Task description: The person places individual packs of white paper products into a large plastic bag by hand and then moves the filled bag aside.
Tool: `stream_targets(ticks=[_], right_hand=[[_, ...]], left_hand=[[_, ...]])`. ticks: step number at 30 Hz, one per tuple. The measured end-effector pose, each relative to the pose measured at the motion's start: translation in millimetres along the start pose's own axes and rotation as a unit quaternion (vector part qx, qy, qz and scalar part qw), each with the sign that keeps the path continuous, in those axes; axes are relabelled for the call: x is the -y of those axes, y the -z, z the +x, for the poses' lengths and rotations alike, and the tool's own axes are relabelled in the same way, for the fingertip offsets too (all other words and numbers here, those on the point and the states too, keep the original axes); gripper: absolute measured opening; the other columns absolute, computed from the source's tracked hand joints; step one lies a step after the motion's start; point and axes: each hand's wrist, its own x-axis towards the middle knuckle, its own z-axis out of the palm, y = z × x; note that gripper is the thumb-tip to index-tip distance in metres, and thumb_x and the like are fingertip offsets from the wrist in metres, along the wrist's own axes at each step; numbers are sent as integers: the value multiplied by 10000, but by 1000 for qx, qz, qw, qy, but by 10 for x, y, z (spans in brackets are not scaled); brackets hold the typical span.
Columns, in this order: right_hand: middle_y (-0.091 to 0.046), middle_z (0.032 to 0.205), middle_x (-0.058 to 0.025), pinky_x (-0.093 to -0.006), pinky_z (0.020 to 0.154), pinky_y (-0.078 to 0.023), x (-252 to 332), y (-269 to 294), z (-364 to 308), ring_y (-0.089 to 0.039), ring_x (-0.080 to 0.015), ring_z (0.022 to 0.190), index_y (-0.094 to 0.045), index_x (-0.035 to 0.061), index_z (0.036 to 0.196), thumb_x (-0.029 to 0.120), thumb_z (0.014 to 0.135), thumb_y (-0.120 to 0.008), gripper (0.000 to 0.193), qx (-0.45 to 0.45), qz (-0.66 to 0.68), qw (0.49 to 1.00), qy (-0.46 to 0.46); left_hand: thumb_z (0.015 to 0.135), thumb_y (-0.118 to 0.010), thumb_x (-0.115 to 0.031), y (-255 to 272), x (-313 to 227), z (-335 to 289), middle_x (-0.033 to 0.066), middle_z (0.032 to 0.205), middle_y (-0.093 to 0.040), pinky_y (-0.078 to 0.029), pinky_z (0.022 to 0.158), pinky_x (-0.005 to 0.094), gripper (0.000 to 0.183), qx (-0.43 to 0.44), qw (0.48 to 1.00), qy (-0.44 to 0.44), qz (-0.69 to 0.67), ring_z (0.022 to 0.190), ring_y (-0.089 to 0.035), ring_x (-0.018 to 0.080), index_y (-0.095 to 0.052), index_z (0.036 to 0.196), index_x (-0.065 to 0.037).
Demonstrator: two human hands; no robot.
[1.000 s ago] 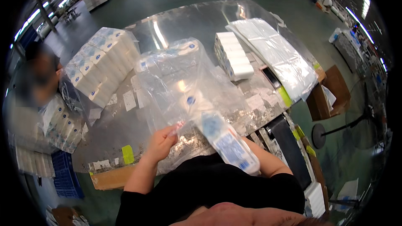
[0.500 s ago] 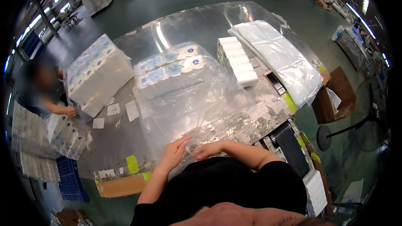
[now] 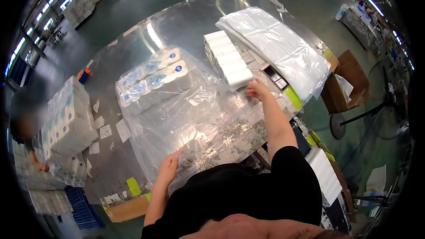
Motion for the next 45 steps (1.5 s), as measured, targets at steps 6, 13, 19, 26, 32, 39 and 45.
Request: stream_targets(ticks=[6, 13, 19, 26, 32, 39, 45], right_hand=[[-574, 747, -94, -252, 476, -459, -444, -373, 193, -547, -159, 562, -494, 27, 936, 288, 854, -576, 286, -3, 9, 999, 45], [-563, 624, -57, -259, 465, -440, -672, -173, -608, -527, -148, 498, -563, 12, 784, 219, 845, -550, 216, -8, -248, 964, 95], [-620, 716, -53, -245, 571, -477, -1561, 400, -1945, -595, -133, 629, -604, 30, 830, 167, 838, -558, 144, 163, -204, 964, -56], [-523, 1193, -88, -291, 803, -434, -1733, 756, -2890, -522, -187, 1056, -450, 94, 1243, 304, 845, -574, 467, 71, 8, 985, -157], [-456, 1257, -164, -440, 937, -403, -1726, 104, -2856, -475, -307, 1131, -279, 74, 1348, 196, 776, -588, 661, 70, 111, 990, -51], [-566, 1142, -186, -456, 907, -438, -1195, 334, -3189, -561, -335, 1018, -482, 8, 1207, 238, 710, -563, 554, 92, 242, 954, -152], [-577, 1123, -186, -426, 890, -438, -844, 758, -3626, -566, -317, 1004, -468, 10, 1229, 323, 743, -562, 586, 191, 141, 956, -175]], left_hand=[[940, -412, -197, -10, 26, -47, -66, 566, -349, -254, 465, 197, 298, -36, 998, -23, -49, 503, -300, 38, -600, 1108, -38], [940, -394, -204, 331, 251, -160, -53, 523, -336, -220, 417, 199, 321, -54, 981, -48, -181, 444, -278, 47, -544, 1152, -14], [936, -400, -185, 406, 53, -155, -39, 526, -345, -217, 432, 188, 321, -18, 946, -67, -318, 454, -285, 45, -526, 1160, 7], [933, -387, -169, 287, 27, -97, -42, 535, -358, -216, 437, 183, 323, 60, 960, -71, -265, 462, -290, 39, -531, 1166, 3], [927, -387, -155, 159, -104, -129, -52, 541, -357, -215, 438, 189, 318, 49, 971, -101, -209, 464, -283, 41, -549, 1153, 0], [925, -368, -127, 310, -220, -256, -47, 550, -358, -229, 437, 197, 302, 50, 967, -110, -226, 473, -289, 43, -563, 1120, -4], [917, -367, -109, 404, -258, -337, -45, 550, -354, -238, 446, 195, 296, 38, 956, -105, -270, 482, -296, 43, -569, 1112, -14]])
